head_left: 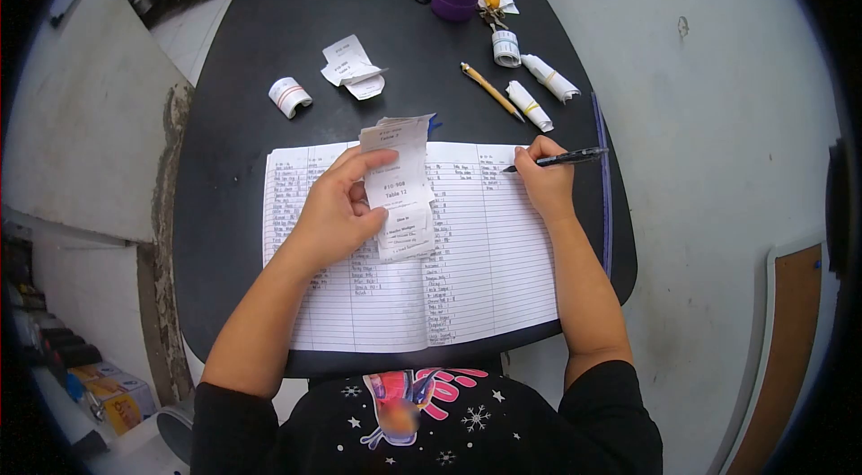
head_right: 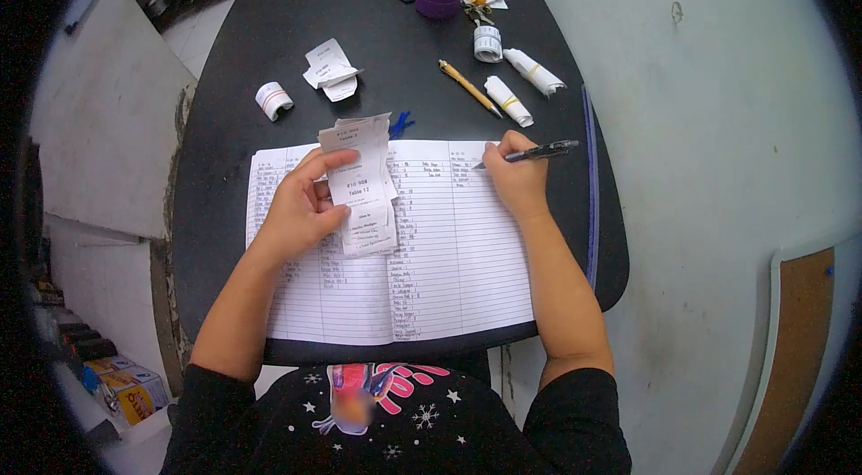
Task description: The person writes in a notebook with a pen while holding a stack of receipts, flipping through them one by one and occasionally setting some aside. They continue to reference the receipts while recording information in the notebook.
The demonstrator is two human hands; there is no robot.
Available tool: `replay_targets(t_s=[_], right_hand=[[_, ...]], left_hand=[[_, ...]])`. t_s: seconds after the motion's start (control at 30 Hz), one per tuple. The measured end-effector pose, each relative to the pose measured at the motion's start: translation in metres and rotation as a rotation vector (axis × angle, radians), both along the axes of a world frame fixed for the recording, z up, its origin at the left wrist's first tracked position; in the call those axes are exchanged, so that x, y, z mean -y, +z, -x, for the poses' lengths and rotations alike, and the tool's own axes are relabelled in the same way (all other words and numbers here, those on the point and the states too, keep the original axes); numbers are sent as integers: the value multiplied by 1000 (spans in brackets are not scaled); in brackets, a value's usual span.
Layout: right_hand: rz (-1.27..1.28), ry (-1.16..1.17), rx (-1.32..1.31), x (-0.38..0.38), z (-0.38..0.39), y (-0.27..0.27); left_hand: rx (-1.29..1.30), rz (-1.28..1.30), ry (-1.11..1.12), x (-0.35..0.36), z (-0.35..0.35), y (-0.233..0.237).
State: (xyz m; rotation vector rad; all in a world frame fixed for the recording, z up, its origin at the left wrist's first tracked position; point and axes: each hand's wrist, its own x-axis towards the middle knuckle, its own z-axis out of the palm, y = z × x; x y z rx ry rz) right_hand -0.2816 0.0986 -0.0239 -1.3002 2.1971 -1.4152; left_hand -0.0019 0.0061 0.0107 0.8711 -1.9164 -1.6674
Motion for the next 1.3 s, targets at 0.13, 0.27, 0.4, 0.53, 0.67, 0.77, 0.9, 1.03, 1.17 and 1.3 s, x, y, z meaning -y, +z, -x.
replay_targets(t_s=[0.13,0.27,0.4,0.53,0.67,0.77,0.9,1.03,1.17,1.3], right_hand=[[11,0,-17,0,0,-2],[3,-2,-40,0,0,-1],[2,-10,-31,0,-4,3],[14,-8,-25,1,-1,-1],[-3,14,-10,-1,4,-3],[24,-12,176,-2,6,-3],[158,20,582,1,-4,15],[108,453,166,-3,-36,52],[86,832,-302,0,-79,83],[84,879,-457,8,-92,68]], left_hand=[[12,9,1,0,0,0],[12,4,-1,0,0,0],[22,17,-7,0,-1,3],[-42,57,8,0,-1,-6],[-52,50,5,0,-1,-5],[-46,47,7,-2,-1,-2],[-78,27,-9,-1,-2,0],[-62,49,-14,4,-7,2],[-67,20,-11,6,-9,4],[-135,-51,-13,10,-13,5]])
